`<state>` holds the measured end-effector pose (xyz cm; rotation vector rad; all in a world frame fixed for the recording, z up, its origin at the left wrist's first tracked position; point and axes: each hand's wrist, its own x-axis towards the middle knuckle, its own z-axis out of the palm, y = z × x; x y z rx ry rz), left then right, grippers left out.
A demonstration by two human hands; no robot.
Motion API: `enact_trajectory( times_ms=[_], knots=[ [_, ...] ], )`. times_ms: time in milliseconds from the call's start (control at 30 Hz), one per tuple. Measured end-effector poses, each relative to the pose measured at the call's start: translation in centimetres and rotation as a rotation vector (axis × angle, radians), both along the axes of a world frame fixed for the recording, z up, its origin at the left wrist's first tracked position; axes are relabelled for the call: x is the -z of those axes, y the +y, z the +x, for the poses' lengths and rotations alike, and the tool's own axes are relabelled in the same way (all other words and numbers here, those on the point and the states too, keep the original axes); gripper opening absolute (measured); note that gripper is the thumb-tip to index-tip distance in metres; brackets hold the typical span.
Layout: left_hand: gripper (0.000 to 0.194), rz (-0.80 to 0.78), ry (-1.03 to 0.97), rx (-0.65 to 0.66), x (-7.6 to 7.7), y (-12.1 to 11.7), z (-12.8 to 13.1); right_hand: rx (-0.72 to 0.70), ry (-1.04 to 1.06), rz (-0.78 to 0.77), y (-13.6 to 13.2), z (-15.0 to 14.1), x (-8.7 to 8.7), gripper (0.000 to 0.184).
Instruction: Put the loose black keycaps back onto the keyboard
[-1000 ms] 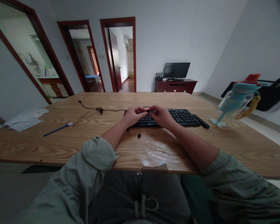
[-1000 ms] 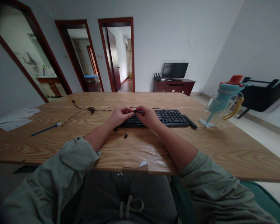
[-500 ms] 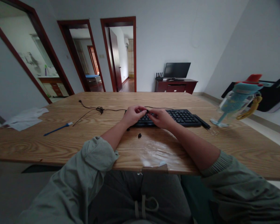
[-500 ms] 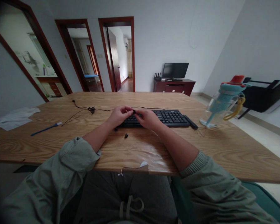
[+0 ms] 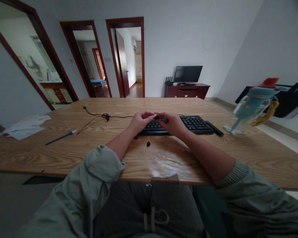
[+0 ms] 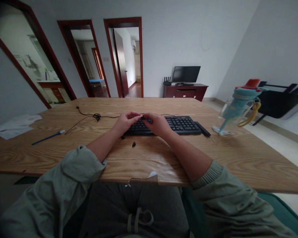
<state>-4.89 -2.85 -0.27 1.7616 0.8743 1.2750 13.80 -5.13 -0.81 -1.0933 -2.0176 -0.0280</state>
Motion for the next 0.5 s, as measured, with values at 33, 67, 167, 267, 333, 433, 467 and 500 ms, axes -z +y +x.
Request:
enact_trajectory(
  times_ms=[33, 67, 167, 267, 333, 433, 467, 500],
  knots=[
    [0.027, -0.005, -0.007, -0.003, -0.11, -0.09, 0.01, 0.006, 0.012, -0.009, 0.00, 0.03, 0.00, 0.028],
    [0.027, -0.011, -0.011, 0.001, -0.18, -0.17, 0.01, 0.007, 0.022, -0.015, 0.01, 0.05, 0.01, 0.028],
    [0.028, -0.070, -0.035, 0.032, -0.17, -0.24, -0.05, -0.022, 0.035, -0.018, 0.03, 0.04, 0.02, 0.029],
    [0.034, -0.189, -0.113, 0.081, 0.11, -0.12, -0.16, -0.076, 0.048, 0.007, 0.02, -0.05, -0.01, 0.028],
    [0.036, -0.253, -0.175, 0.116, 0.31, -0.06, -0.21, -0.096, 0.060, 0.021, 0.03, -0.10, -0.02, 0.028],
    [0.037, -0.319, -0.230, 0.152, 0.47, -0.15, -0.17, -0.083, 0.064, 0.026, 0.10, -0.10, 0.04, 0.026],
    [0.038, -0.337, -0.237, 0.166, 0.48, -0.22, -0.14, -0.076, 0.062, 0.027, 0.13, -0.09, 0.06, 0.026],
    [0.038, -0.351, -0.236, 0.179, 0.47, -0.29, -0.11, -0.072, 0.060, 0.027, 0.15, -0.08, 0.08, 0.026]
  ],
)
